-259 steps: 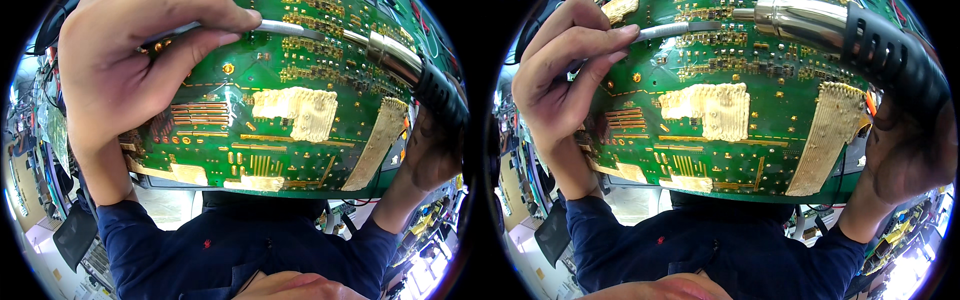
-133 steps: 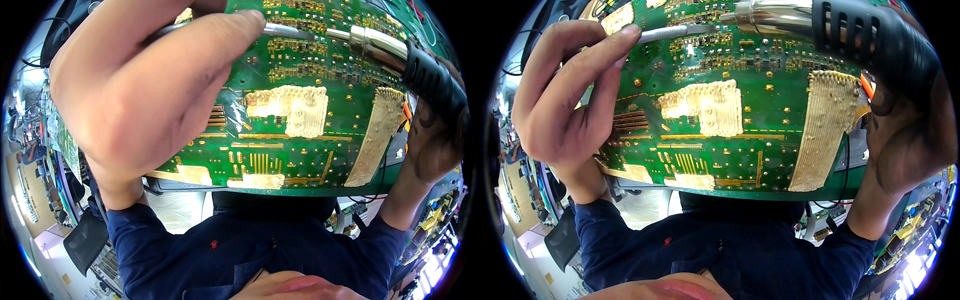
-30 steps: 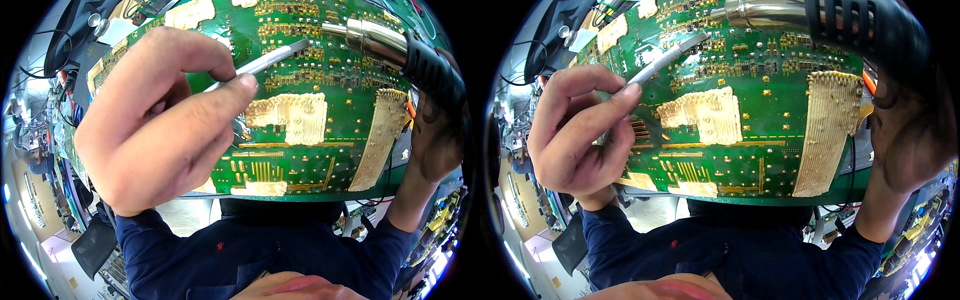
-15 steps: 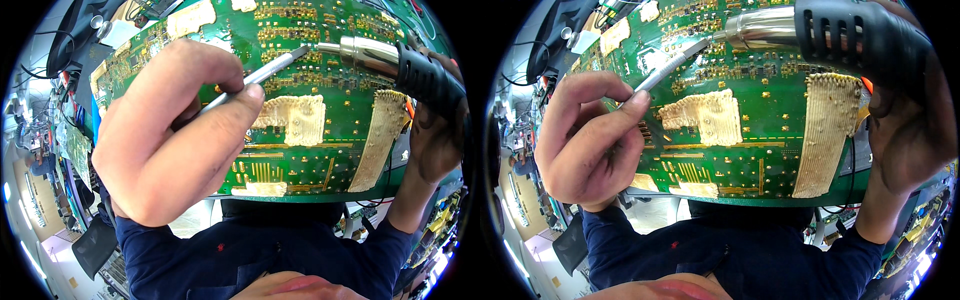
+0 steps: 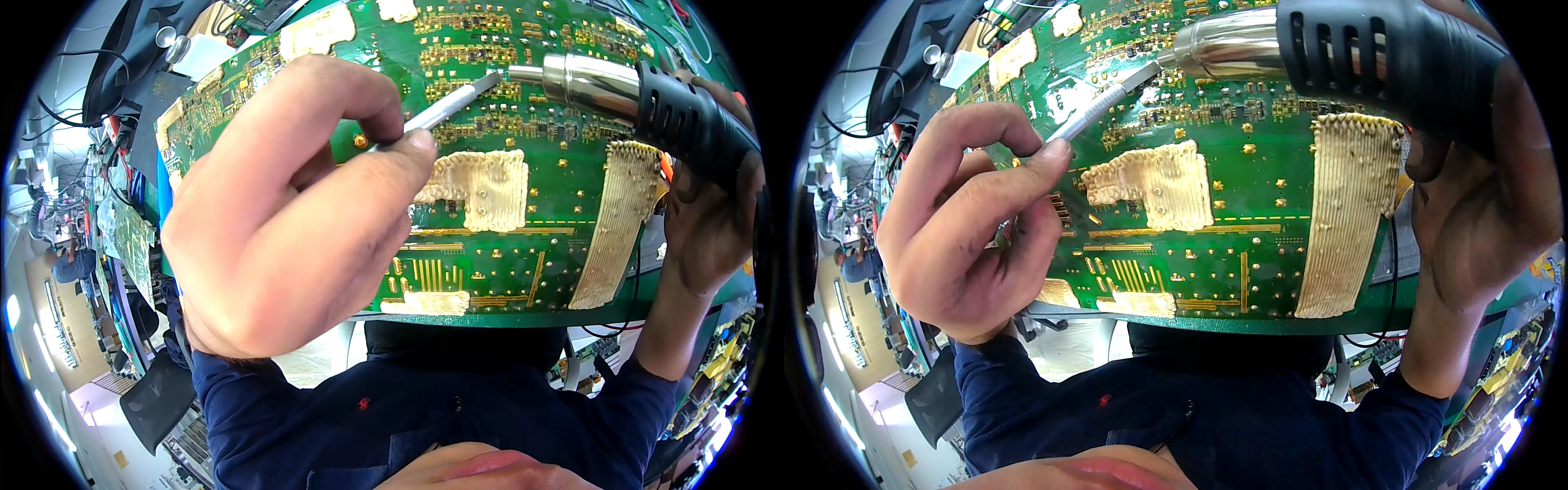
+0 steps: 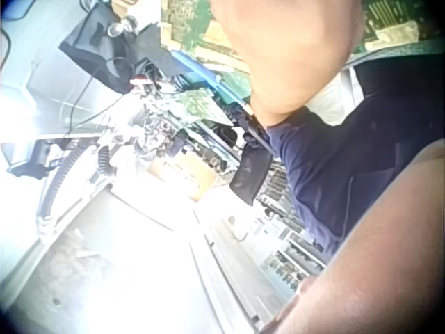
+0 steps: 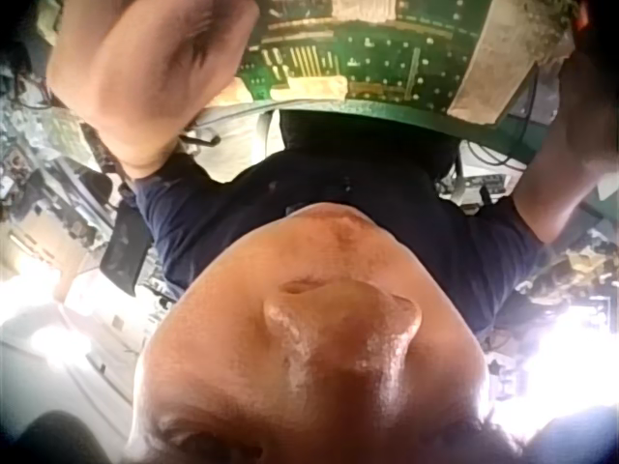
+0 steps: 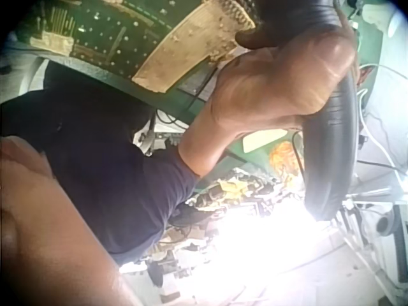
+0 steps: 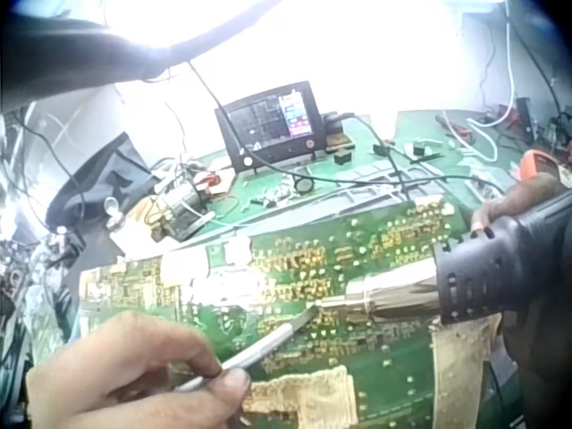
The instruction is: The person uses a heat gun and a metal tool to work on components on a green circuit board. They move the heat gun over the board while using the tool to nudge small parts, handling the board one section at a time.
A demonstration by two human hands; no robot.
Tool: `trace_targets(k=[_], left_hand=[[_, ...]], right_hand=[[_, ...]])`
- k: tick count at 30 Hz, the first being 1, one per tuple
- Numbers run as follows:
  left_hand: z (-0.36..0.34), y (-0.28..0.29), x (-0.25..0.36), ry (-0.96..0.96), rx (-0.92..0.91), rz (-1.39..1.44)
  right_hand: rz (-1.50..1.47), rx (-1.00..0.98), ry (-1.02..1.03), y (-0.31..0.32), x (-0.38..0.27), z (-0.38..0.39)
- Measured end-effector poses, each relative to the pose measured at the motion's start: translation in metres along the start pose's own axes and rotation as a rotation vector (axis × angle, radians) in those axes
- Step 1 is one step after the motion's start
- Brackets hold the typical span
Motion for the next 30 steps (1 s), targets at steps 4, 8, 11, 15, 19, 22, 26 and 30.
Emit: trace_targets(k=[4, 8, 11, 15, 19, 22, 26, 30], left_hand=[[0.001, -0.001, -0.001, 0.029, -0.035, -0.004], [-0.003, 0.002, 0.001, 0.019, -0.069, -0.025], [-0.003, 0.002, 0.002, 0.019, -0.08, -0.042], [-0.004, 0.004, 0.004, 0.026, -0.101, -0.061], [-0.008, 0.001, 0.007, 0.018, -0.151, -0.118], [-0.012, 0.001, 0.009, 0.039, -0.178, -0.123], [-0.018, 0.0, 0.013, 0.069, -0.21, -0.135], [-0.018, 0.003, 0.015, 0.101, -0.222, -0.162]], right_hand=[[0.007, 0.102, 0.039, -0.012, 0.005, 0.001], [-0.017, -0.047, 0.0, 0.002, 0.003, 0.0], [-0.068, -0.064, -0.021, 0.001, 0.006, 0.001], [-0.092, -0.167, -0.043, -0.004, 0.005, -0.001], [-0.213, -0.183, -0.056, -0.024, 0.013, -0.004], [0.075, 0.103, -0.031, -0.009, 0.006, -0.004], [0.102, 0.004, -0.065, -0.009, 0.006, -0.005], [-0.001, -0.001, -0.092, -0.014, 0.017, -0.008]])
Point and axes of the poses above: each hand's wrist, its own z-axis away from the middle knuckle, its own y-axis out of the back of the hand, x = y × z, the point moved 8 cm from there along -z, towards the middle knuckle, and after that the axes turned 6 degrees about -z, right-handed, at the moved point
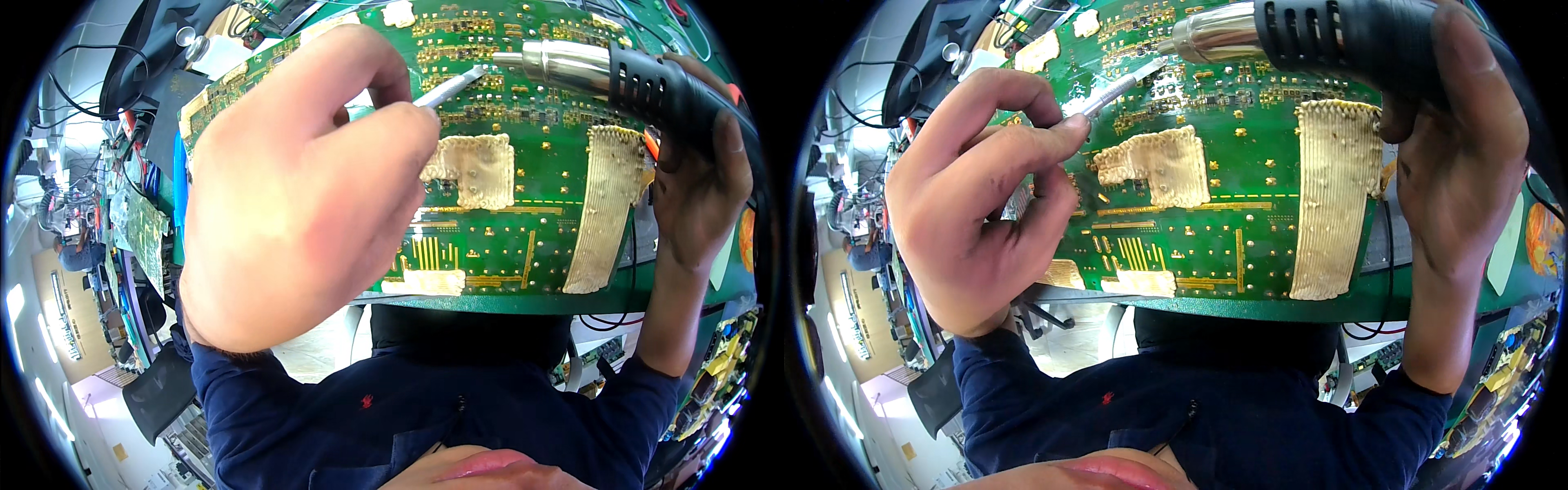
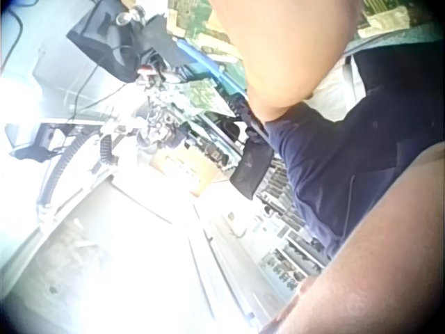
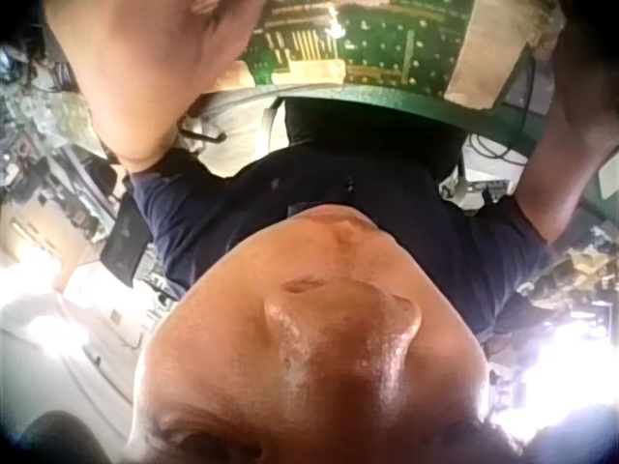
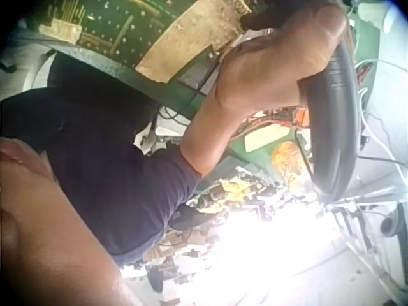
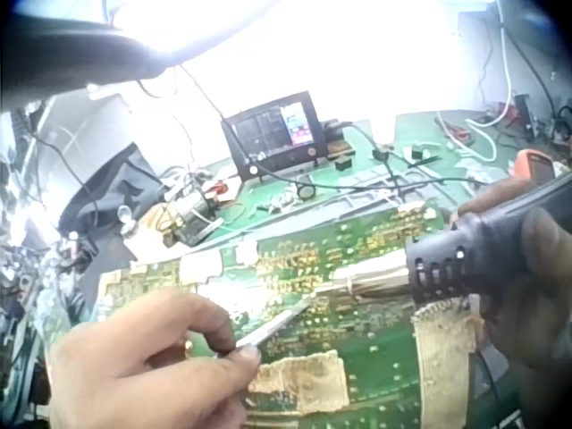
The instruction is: The person uses a heat gun and a metal tool to work on components on a green circuit board. They move the heat gun over the board while using the tool to nudge small parts, handling the board one section at a time.
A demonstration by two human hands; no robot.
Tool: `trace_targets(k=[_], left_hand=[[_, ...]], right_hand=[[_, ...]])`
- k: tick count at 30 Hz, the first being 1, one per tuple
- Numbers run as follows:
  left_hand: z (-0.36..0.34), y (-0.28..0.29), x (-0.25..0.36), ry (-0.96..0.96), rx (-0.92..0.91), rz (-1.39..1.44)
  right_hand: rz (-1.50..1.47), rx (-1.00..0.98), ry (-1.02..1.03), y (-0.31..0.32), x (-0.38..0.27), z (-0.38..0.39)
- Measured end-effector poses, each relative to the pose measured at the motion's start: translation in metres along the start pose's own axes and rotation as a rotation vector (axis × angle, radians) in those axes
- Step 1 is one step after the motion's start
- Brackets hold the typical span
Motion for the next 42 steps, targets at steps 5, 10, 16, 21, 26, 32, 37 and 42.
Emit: trace_targets(k=[5, 10, 16, 21, 26, 32, 37, 42], left_hand=[[-0.009, 0.002, 0.003, -0.017, 0.038, 0.056], [0.004, -0.004, -0.01, -0.021, 0.19, 0.203], [-0.011, 0.002, -0.003, -0.084, 0.07, 0.118], [-0.012, 0.0, 0.009, -0.301, 0.066, -0.138], [0.006, -0.013, -0.016, -0.075, 0.24, 0.144], [0.001, -0.012, -0.023, -0.096, 0.141, 0.128], [0.002, -0.016, -0.027, -0.131, 0.095, 0.124], [0.008, -0.016, -0.032, -0.133, 0.127, 0.158]], right_hand=[[0.03, 0.005, 0.03, 0.011, -0.008, -0.001], [0.1, 0.033, 0.081, 0.009, -0.006, -0.001], [0.122, -0.014, 0.079, 0.011, -0.007, -0.001], [0.129, 0.006, 0.055, 0.009, -0.006, -0.001], [0.064, 0.117, 0.068, 0.0, -0.001, 0.001], [0.01, -0.153, -0.018, 0.015, -0.002, -0.003], [0.108, -0.019, 0.007, 0.017, -0.003, -0.002], [0.015, 0.052, 0.125, 0.024, -0.008, 0.0]])
Point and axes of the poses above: each hand's wrist, its own z-axis away from the middle knuckle, its own y-axis out of the back of the hand, x = y × z, the point moved 8 cm from there along -z, towards the middle knuckle, and after that the axes turned 6 degrees about -z, right-handed, at the moved point
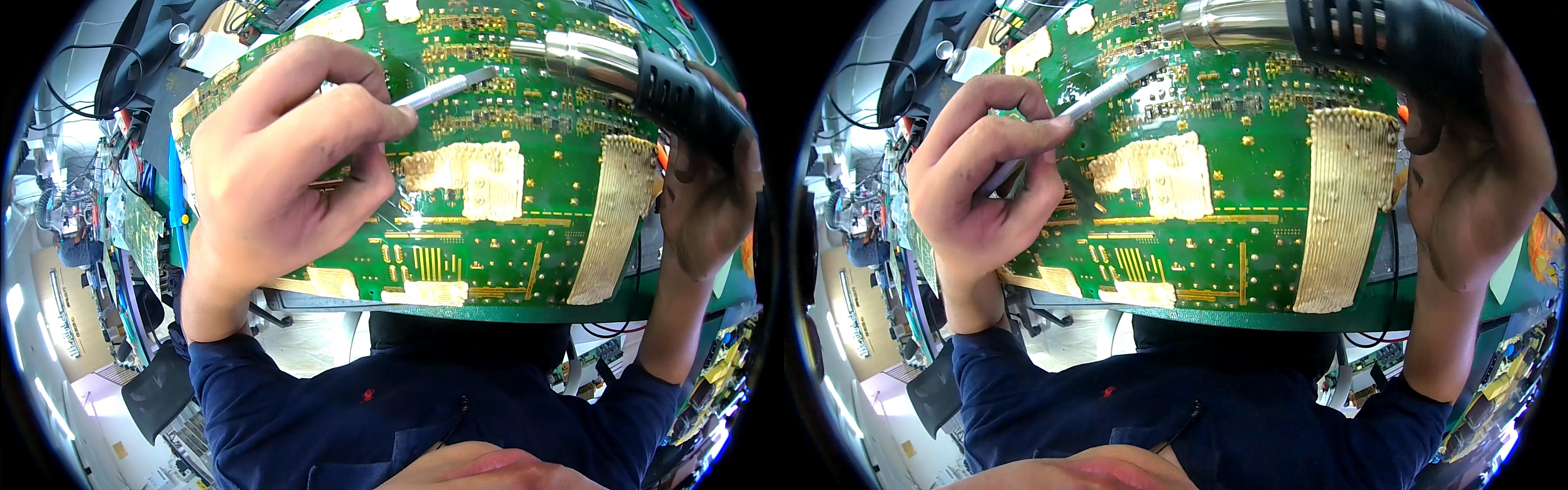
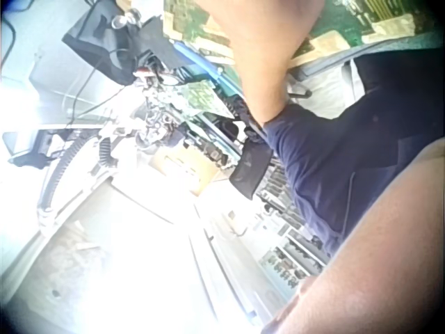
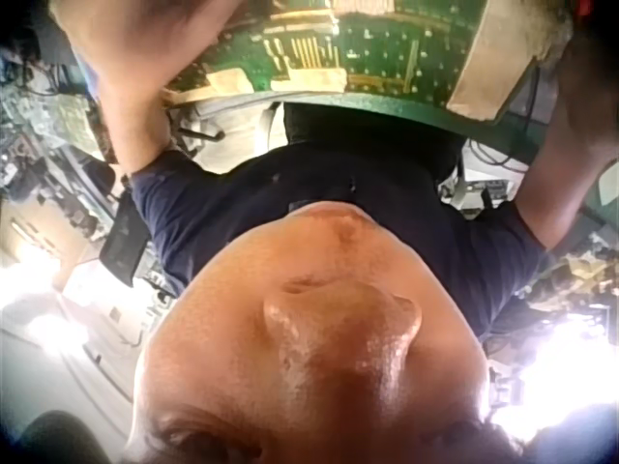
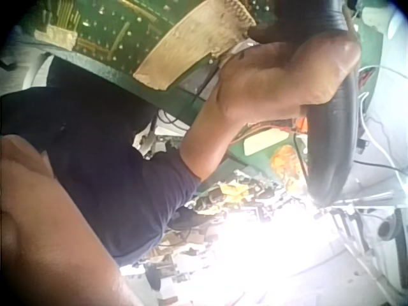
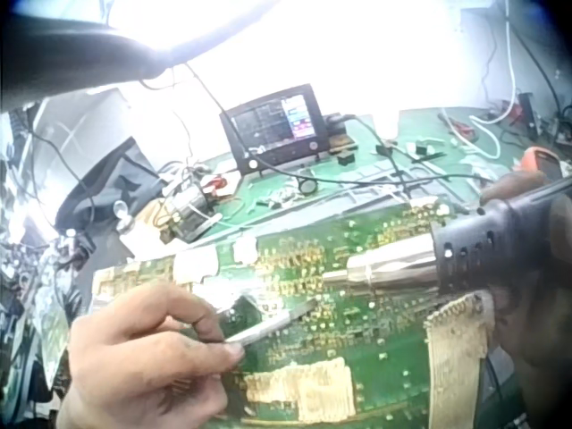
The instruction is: The person uses a heat gun and a metal tool to work on components on a green circuit board. They move the heat gun over the board while using the tool to nudge small parts, handling the board one section at a time.
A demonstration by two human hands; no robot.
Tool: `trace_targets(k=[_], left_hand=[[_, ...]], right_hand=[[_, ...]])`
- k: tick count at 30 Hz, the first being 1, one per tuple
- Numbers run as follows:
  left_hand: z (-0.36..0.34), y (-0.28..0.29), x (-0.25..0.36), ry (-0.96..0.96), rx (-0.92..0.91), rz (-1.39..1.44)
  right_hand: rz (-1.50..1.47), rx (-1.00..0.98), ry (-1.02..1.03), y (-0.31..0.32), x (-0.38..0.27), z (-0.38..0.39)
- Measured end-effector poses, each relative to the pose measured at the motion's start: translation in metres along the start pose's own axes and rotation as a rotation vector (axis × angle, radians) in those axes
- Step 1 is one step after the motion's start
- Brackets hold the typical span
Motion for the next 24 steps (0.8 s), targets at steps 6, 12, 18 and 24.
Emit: trace_targets(k=[6, 12, 18, 24], left_hand=[[0.006, 0.001, -0.005, -0.018, 0.054, 0.04], [0.01, 0.015, -0.01, -0.047, 0.177, 0.136], [0.015, 0.024, -0.02, -0.034, 0.175, 0.123], [0.019, 0.027, -0.035, 0.03, 0.146, 0.123]], right_hand=[[-0.159, 0.101, 0.039, 0.001, 0.002, 0.008], [-0.316, 0.099, -0.004, 0.008, -0.004, 0.008], [-0.029, 0.011, 0.045, -0.003, -0.007, 0.011], [0.274, -0.153, 0.083, -0.023, -0.01, 0.017]])
Point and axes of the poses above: each hand's wrist, its own z-axis away from the middle knuckle, its own y-axis out of the back of the hand, x = y × z, the point moved 8 cm from there along -z, towards the middle knuckle, and after that the axes turned 6 degrees about -z, right-handed, at the moved point
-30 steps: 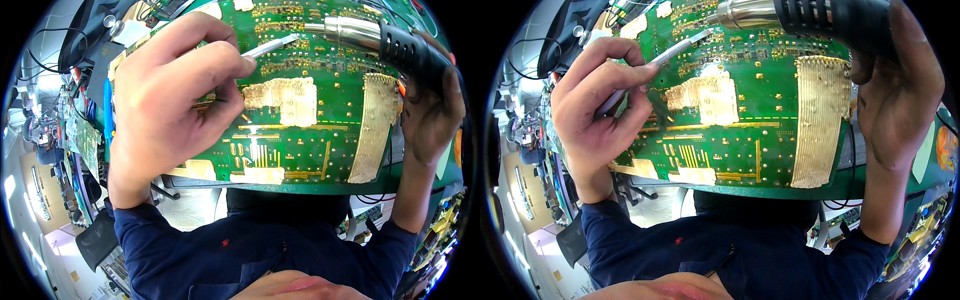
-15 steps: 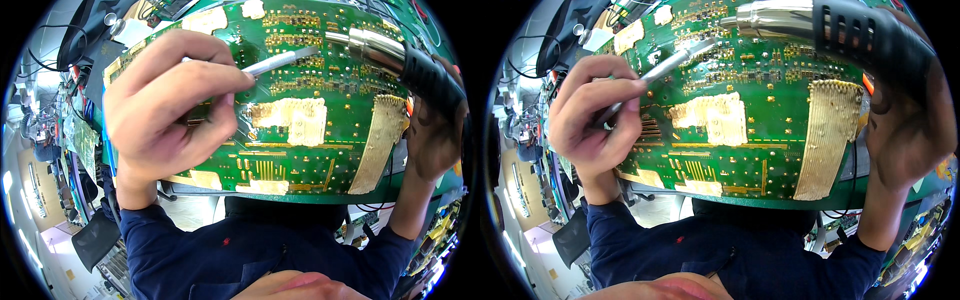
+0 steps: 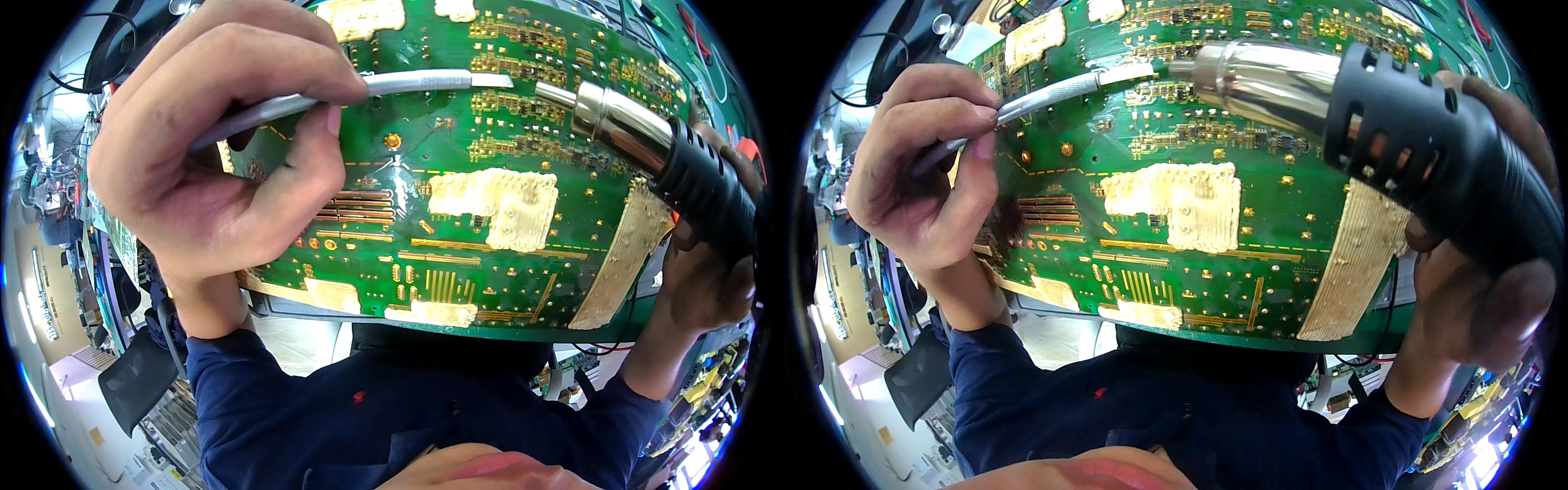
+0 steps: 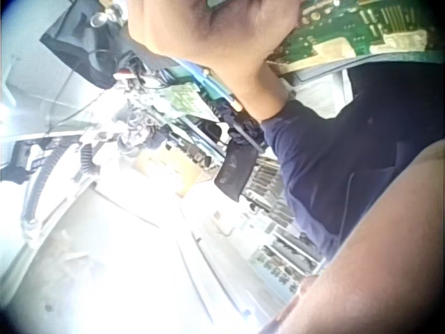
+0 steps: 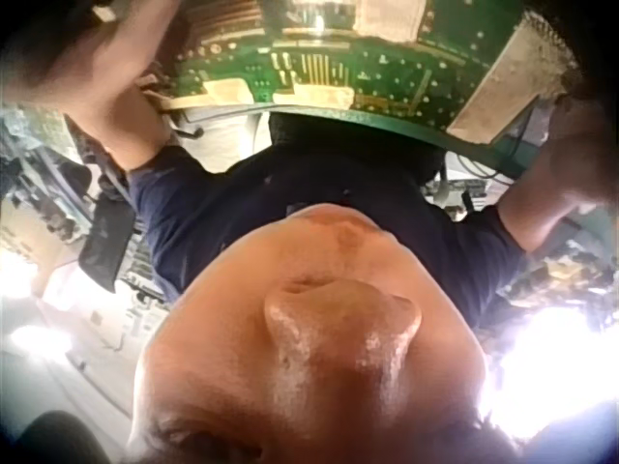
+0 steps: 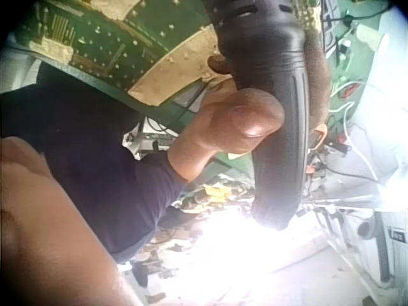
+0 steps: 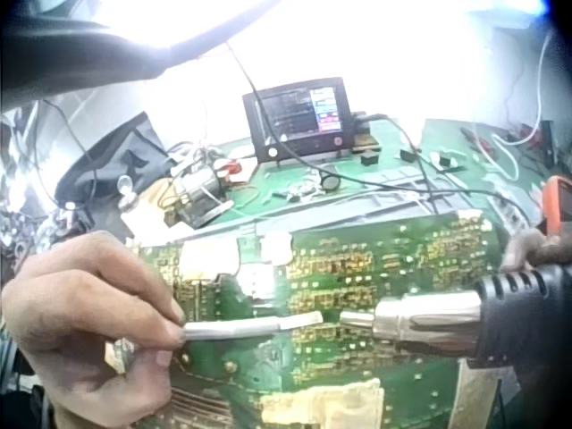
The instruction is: The person uses a heat gun and a metal tool to work on components on a green circuit board. They move the heat gun over the board while using the tool to nudge small parts, handling the board one section at a time.
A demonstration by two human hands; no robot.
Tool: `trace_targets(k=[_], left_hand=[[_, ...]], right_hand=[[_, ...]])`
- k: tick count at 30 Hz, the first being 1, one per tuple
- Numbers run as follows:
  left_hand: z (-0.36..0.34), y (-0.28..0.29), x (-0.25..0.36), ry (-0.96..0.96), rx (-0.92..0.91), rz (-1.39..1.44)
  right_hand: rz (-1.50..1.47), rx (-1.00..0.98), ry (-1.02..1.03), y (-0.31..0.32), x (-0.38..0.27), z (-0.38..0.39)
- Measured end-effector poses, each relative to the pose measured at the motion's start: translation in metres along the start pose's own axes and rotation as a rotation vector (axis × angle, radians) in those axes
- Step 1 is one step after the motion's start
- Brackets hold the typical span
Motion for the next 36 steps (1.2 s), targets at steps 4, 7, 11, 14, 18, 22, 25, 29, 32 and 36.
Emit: trace_targets(k=[4, 7, 11, 14, 18, 22, 25, 29, 32, 36], left_hand=[[0.0, 0.0, -0.002, -0.002, -0.037, 0.017], [-0.002, -0.004, -0.001, -0.021, -0.087, -0.038], [-0.002, -0.007, -0.004, -0.044, -0.13, -0.018], [-0.003, -0.003, -0.004, -0.018, -0.178, 0.013], [0.0, -0.003, -0.014, 0.018, -0.195, 0.101], [0.003, -0.002, -0.017, 0.046, -0.192, 0.138], [0.002, -0.003, -0.018, 0.006, -0.203, 0.128], [0.002, -0.002, -0.019, 0.0, -0.206, 0.149], [-0.001, -0.003, -0.02, 0.002, -0.201, 0.153], [-0.005, -0.002, -0.022, -0.018, -0.166, 0.165]], right_hand=[[0.194, -0.105, 0.034, -0.019, -0.006, -0.001], [0.274, -0.117, 0.008, -0.025, -0.007, -0.001], [0.192, -0.053, -0.023, -0.021, -0.003, 0.001], [0.109, -0.023, -0.031, -0.026, -0.002, 0.001], [-0.04, 0.11, -0.057, -0.021, 0.003, 0.006], [-0.103, 0.163, -0.012, -0.006, 0.006, 0.003], [-0.108, 0.095, -0.037, 0.005, 0.008, 0.001], [-0.134, 0.026, -0.037, -0.001, 0.008, 0.0], [-0.203, -0.154, -0.129, -0.016, 0.01, -0.003], [-0.13, -0.122, -0.18, -0.018, 0.009, -0.004]])
Point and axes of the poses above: each hand's wrist, its own z-axis away from the middle knuckle, its own y-axis out of the back of the hand, x = y × z, the point moved 8 cm from there along -z, towards the middle knuckle, and after that the axes turned 6 degrees about -z, right-handed, at the moved point
